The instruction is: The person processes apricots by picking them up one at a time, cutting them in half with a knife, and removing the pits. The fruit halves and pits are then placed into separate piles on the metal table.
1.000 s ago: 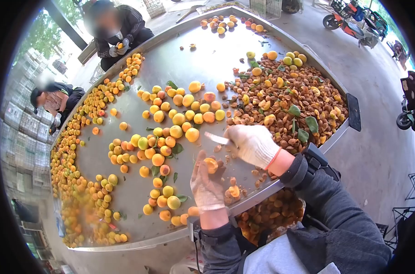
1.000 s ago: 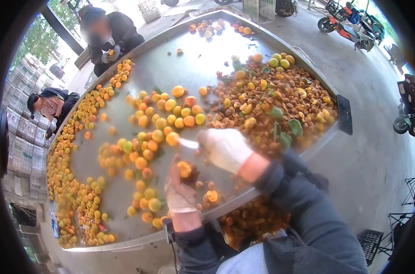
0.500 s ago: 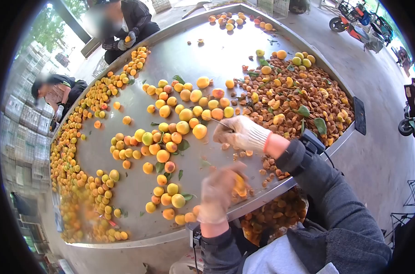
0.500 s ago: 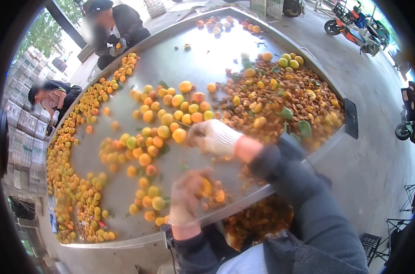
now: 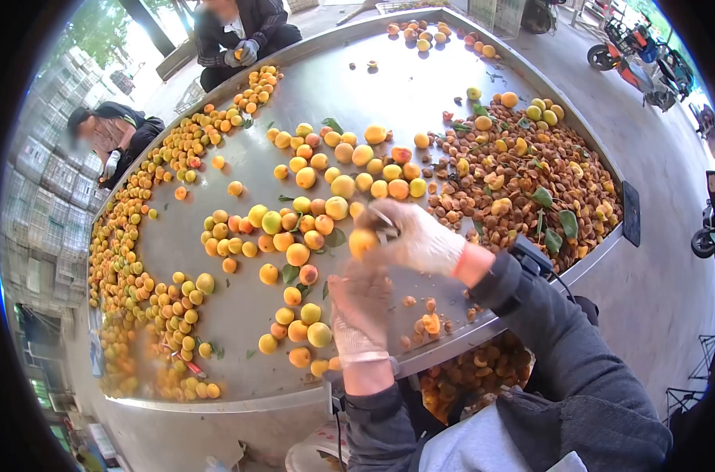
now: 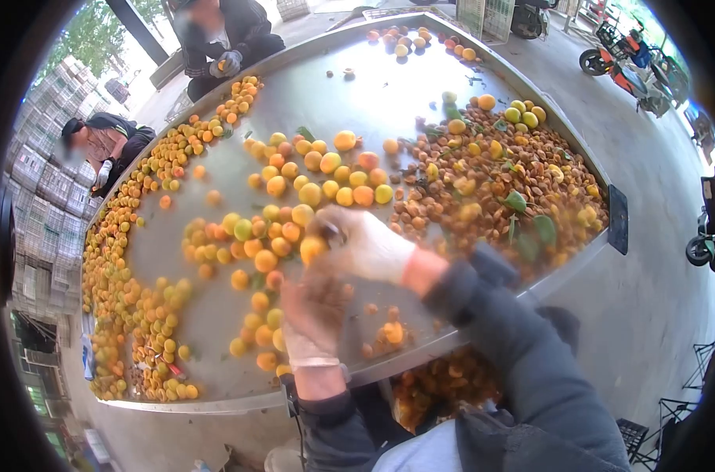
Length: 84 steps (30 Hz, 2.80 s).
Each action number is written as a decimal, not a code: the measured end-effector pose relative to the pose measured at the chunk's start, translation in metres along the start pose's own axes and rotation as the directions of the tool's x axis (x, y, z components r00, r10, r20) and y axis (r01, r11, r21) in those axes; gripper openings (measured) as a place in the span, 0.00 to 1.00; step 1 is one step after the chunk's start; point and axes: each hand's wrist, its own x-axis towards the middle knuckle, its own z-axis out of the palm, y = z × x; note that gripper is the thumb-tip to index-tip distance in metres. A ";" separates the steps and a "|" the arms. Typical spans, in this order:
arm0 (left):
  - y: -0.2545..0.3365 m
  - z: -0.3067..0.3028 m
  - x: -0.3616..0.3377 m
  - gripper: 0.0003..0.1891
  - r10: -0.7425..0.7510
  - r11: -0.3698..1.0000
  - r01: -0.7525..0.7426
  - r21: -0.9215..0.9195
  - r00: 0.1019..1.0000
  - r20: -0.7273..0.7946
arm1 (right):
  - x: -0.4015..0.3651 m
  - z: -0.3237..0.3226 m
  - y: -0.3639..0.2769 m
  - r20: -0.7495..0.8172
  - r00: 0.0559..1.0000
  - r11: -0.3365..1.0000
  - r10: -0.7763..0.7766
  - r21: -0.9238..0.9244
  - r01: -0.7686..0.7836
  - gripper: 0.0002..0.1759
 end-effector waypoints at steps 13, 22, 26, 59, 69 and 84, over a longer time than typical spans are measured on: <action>-0.012 0.018 -0.020 0.29 0.088 0.988 -0.044 -0.146 0.945 0.314 | -0.100 -0.006 -0.034 0.043 0.986 0.986 0.162 -0.044 -0.160 0.09; -0.019 0.023 -0.034 0.24 0.232 0.970 -0.241 0.007 0.941 0.246 | -0.104 0.009 -0.032 0.027 0.993 0.981 0.111 -0.161 -0.106 0.11; -0.023 0.035 -0.042 0.24 0.295 0.905 -0.355 0.236 0.921 0.254 | -0.096 0.006 -0.028 -0.027 0.974 0.892 0.225 -0.397 -0.217 0.11; -0.032 0.046 -0.061 0.34 0.396 0.140 -0.841 0.523 0.532 0.749 | -0.102 -0.028 -0.040 -0.046 0.974 0.906 0.223 0.379 -0.189 0.16; -0.027 0.032 -0.038 0.30 0.325 0.848 -0.432 0.308 0.882 0.342 | -0.101 -0.028 -0.055 0.030 0.926 0.839 0.376 0.413 -0.354 0.16; -0.030 0.044 -0.050 0.30 -0.008 0.966 -0.055 0.251 0.970 0.245 | -0.088 -0.030 -0.079 -0.607 0.781 0.681 0.146 0.635 0.366 0.10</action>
